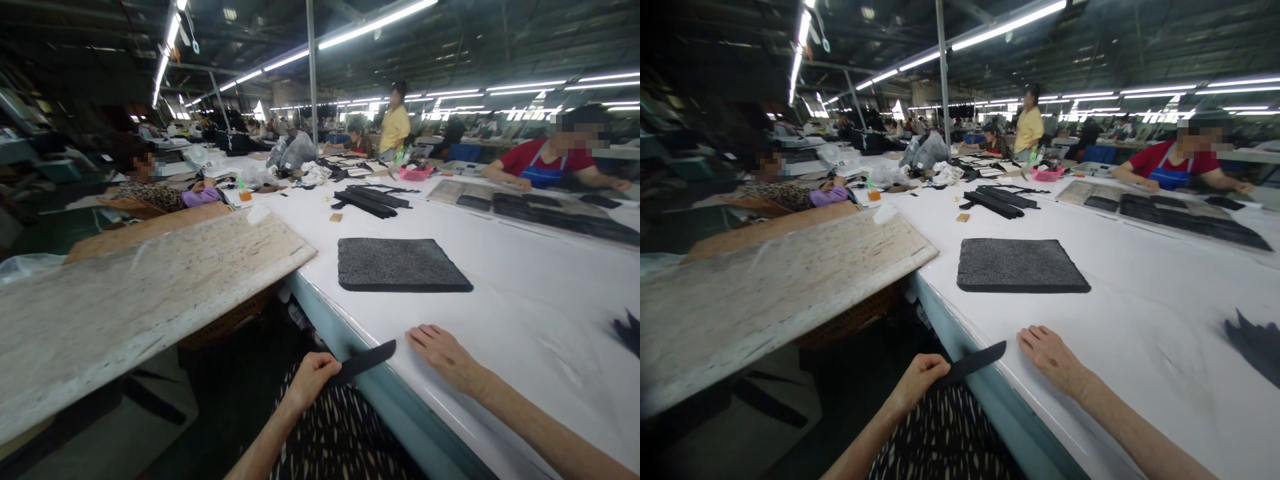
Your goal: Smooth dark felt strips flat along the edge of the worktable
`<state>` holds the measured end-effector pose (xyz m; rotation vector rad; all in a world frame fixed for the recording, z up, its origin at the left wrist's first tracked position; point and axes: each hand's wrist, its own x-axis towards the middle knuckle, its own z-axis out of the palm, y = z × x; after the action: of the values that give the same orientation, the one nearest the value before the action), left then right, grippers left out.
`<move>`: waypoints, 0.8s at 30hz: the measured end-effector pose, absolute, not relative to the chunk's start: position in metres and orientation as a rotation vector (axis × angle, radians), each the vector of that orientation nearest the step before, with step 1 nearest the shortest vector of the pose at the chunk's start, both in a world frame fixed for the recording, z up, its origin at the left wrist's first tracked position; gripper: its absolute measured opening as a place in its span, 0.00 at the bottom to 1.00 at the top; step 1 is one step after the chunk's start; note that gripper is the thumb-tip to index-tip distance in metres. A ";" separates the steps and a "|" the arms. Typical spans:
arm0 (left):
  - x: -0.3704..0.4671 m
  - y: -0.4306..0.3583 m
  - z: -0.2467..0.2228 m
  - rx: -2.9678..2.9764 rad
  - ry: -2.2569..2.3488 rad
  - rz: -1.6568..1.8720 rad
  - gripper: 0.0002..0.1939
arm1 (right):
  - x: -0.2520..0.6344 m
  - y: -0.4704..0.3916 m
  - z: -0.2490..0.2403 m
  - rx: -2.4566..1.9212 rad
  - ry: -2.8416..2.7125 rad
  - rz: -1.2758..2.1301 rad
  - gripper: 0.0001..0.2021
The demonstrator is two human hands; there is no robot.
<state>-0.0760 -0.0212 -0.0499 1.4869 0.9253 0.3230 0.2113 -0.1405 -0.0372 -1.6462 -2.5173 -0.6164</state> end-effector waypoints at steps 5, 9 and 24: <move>-0.069 -0.029 -0.036 1.543 0.892 0.335 0.16 | 0.186 -0.143 -0.008 -1.793 -1.989 -0.132 0.18; -0.051 -0.039 -0.021 1.639 0.832 0.382 0.16 | 0.144 -0.133 0.004 -1.658 -1.970 0.271 0.11; -0.040 0.004 -0.031 1.903 0.864 0.315 0.09 | 0.263 -0.142 -0.002 -2.011 -1.694 0.511 0.21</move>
<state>-0.0400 0.0036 -0.0309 1.9027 0.8639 0.3151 0.2634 -0.1416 -0.0017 -2.0107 -1.6939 0.5106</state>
